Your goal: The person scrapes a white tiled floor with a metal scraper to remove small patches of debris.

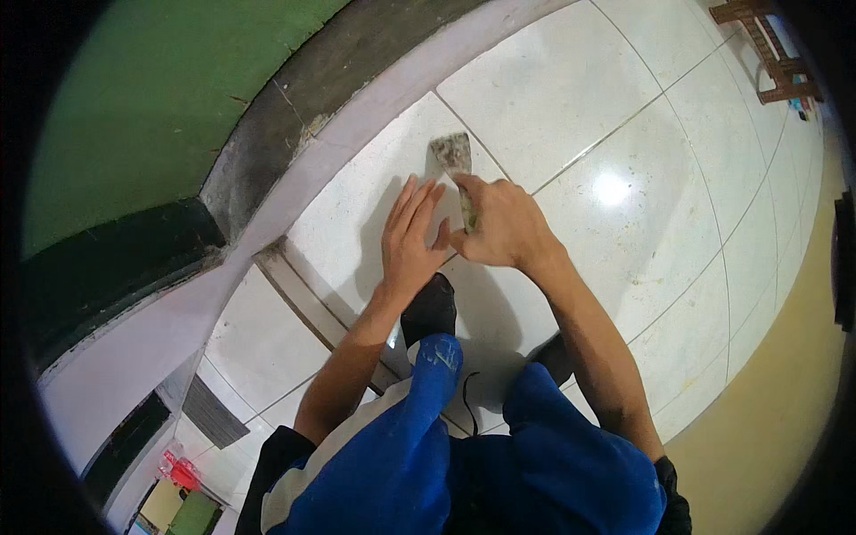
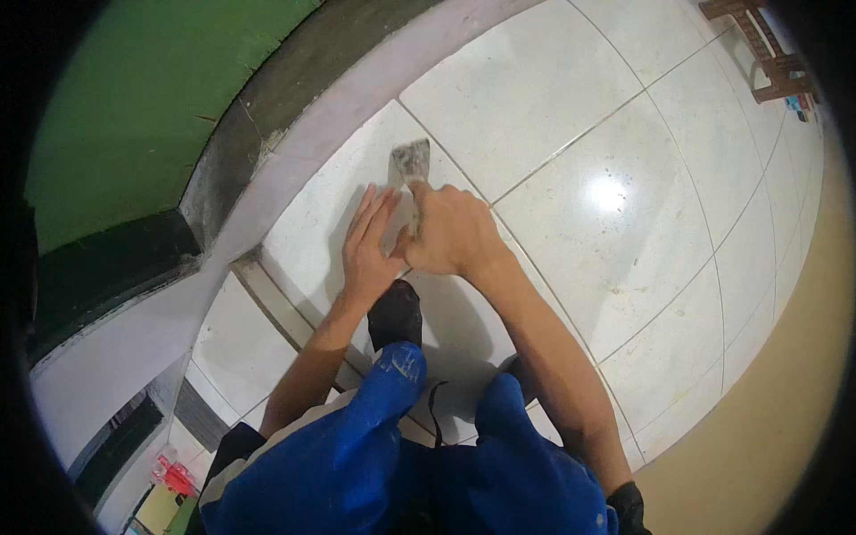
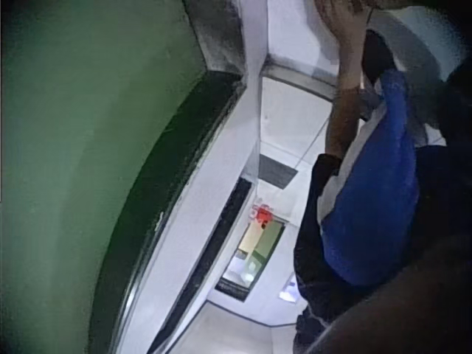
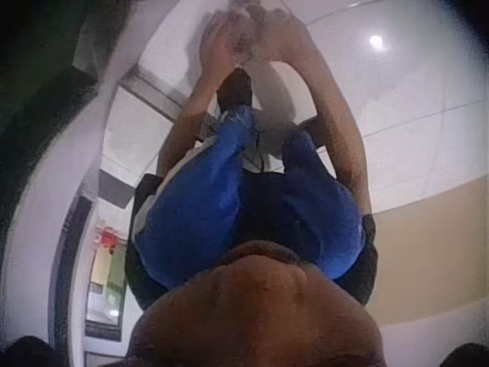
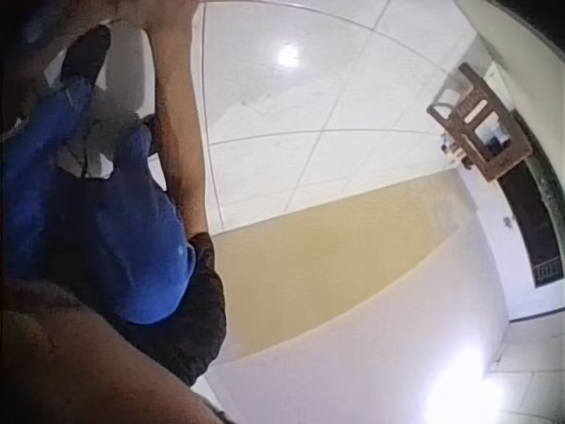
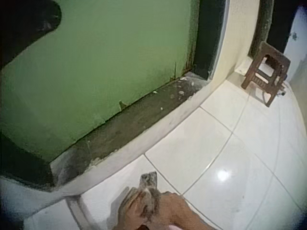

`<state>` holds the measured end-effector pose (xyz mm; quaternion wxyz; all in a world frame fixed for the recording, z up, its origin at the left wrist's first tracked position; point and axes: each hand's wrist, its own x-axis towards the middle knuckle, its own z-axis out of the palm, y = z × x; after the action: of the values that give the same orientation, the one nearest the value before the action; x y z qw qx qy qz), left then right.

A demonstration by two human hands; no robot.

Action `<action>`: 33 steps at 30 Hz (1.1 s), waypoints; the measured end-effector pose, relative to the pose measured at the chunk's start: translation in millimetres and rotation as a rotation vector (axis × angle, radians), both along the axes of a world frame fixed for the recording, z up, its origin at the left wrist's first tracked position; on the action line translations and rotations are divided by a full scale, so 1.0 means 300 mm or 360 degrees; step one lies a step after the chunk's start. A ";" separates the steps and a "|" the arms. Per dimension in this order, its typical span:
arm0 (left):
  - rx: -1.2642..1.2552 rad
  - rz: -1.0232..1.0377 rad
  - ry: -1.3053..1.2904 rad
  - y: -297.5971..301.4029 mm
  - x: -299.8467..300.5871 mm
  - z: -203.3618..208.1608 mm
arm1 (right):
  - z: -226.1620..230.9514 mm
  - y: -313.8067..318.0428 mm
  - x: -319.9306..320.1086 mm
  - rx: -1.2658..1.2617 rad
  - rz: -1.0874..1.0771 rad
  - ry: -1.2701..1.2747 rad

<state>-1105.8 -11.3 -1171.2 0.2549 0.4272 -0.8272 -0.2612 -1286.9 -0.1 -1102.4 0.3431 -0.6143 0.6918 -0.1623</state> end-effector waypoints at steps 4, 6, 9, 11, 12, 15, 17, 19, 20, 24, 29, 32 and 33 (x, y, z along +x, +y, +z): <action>0.0354 -0.0017 0.0121 0.241 0.104 0.013 | 0.066 -0.042 0.023 0.0182 0.0085 0.0002; 0.0493 -0.0093 0.0164 0.332 0.131 0.020 | 0.116 -0.049 0.005 0.0249 0.0115 -0.0043; 0.0388 -0.0539 0.0121 0.362 0.140 0.005 | 0.068 -0.054 0.020 0.0217 0.0080 0.0011; 0.0435 -0.0239 0.0285 0.329 0.125 -0.024 | 0.052 -0.069 0.031 0.0291 0.0039 0.0146; 0.0419 -0.0212 0.0272 0.325 0.125 -0.012 | 0.080 -0.078 0.028 0.0274 0.0054 0.0153; 0.0412 -0.0265 0.0269 0.322 0.139 -0.025 | 0.160 -0.064 0.017 0.0274 0.0072 -0.0140; 0.0394 -0.0268 0.0302 0.325 0.133 -0.037 | 0.134 -0.070 0.030 0.0359 0.0088 0.0023; 0.0366 -0.0257 0.0322 0.321 0.129 -0.036 | 0.109 -0.079 0.033 0.0231 0.0085 0.0068; 0.0370 -0.0256 0.0316 0.321 0.127 -0.035 | 0.112 -0.081 0.025 0.0255 0.0068 0.0054; 0.0400 -0.0246 0.0304 0.334 0.145 -0.045 | 0.153 -0.060 0.047 0.0369 0.0157 -0.0071; 0.0416 -0.0285 0.0282 0.333 0.141 -0.049 | 0.068 -0.057 0.108 0.0175 0.0183 0.0104; 0.0400 -0.0280 0.0301 0.330 0.147 -0.067 | 0.070 -0.067 0.122 0.0234 0.0242 0.0104; 0.0418 -0.0258 0.0348 0.332 0.153 -0.069 | 0.091 -0.068 0.123 0.0225 0.0248 0.0049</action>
<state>-1059.9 88.3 -1191.8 0.2635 0.3578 -0.7851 -0.4316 -1249.9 -20.5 -1075.2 0.3864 -0.6431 0.6568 -0.0764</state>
